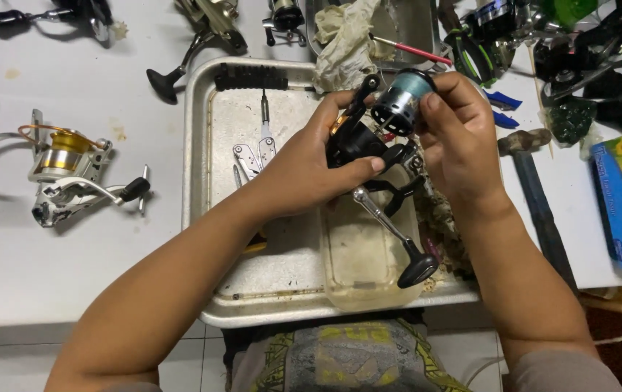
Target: Disassembling, cleaning, and reassembling a fishing reel using hand tools.
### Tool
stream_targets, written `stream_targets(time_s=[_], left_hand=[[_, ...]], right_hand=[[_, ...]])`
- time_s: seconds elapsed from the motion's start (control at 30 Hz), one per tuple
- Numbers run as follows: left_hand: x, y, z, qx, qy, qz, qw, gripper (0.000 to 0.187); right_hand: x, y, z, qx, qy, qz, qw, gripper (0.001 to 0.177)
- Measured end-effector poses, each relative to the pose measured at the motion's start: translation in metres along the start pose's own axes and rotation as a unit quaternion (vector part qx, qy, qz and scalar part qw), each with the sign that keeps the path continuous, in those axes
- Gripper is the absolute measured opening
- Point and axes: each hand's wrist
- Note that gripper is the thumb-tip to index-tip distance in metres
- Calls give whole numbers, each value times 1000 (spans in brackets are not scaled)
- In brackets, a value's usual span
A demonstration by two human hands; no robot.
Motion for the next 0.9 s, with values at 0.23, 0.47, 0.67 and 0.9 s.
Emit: stream_targets(time_s=[0.23,0.47,0.67,0.9], left_hand=[[1,-1,-4,-14,-17,1,1000,78],[0,0,-3,-18,-24,8,1000,77],[1,0,-1,14,-11,3,1000,76],[-1,-1,-3,15,-20,-10,1000,81]], right_hand=[[-1,-3,2,-57,52,-3,997,30],[-5,-5,-3,-136,86,7,987,32],[-7,-6,-6,-165,83,10,983,32],[-14,-7,-8,-218,92,32,971,30]])
Point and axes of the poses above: each hand's wrist, its own x-axis towards the middle knuckle, its own y-axis out of the back of the hand, z = x × y, and after that the axes turned 8 degrees about -y, right-handed
